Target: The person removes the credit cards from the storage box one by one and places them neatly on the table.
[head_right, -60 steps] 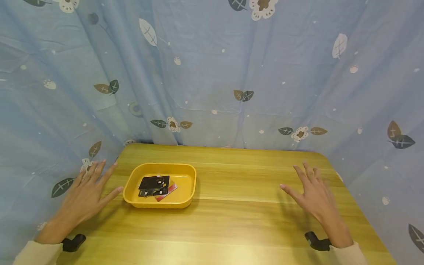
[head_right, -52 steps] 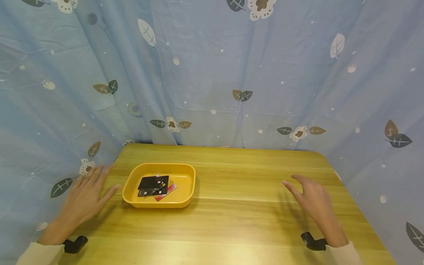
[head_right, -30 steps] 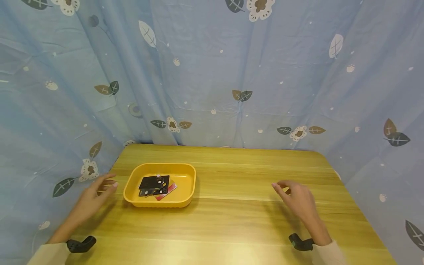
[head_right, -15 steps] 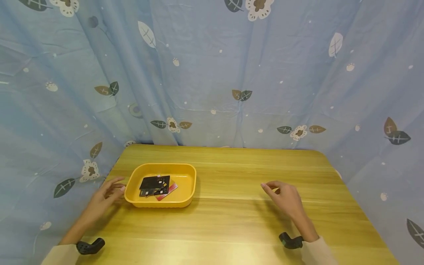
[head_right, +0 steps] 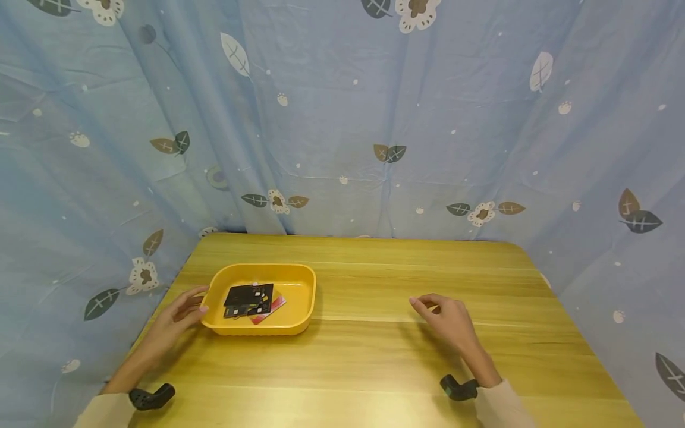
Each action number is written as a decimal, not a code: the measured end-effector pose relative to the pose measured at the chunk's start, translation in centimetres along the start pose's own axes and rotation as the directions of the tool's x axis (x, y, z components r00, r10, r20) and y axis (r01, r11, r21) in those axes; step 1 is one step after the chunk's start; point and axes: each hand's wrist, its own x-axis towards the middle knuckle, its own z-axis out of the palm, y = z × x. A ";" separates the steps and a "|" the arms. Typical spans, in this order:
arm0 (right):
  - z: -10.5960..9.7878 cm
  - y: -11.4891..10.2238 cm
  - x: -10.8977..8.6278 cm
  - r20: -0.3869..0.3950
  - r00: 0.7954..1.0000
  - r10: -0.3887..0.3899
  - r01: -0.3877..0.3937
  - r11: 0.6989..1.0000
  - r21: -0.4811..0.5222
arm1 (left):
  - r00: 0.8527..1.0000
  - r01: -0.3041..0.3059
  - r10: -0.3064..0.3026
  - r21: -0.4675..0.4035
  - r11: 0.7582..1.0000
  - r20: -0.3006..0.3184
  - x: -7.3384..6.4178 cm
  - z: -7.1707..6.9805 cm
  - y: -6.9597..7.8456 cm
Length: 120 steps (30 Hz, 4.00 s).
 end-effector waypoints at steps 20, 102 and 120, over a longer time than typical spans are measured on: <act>2.9 -2.8 1.5 0.071 0.997 0.000 -0.007 0.995 0.098 | 0.992 0.089 -0.070 -0.184 0.979 0.109 0.3 -0.4 -1.6; 16.2 -20.8 8.7 0.257 0.865 -0.432 0.344 0.882 0.323 | 0.992 0.056 -0.037 -0.160 0.986 0.122 0.7 -0.5 -1.8; 19.0 -23.3 8.7 0.309 0.901 -0.303 0.223 0.937 0.269 | 0.992 0.073 -0.055 -0.161 0.984 0.115 0.7 -0.4 -1.6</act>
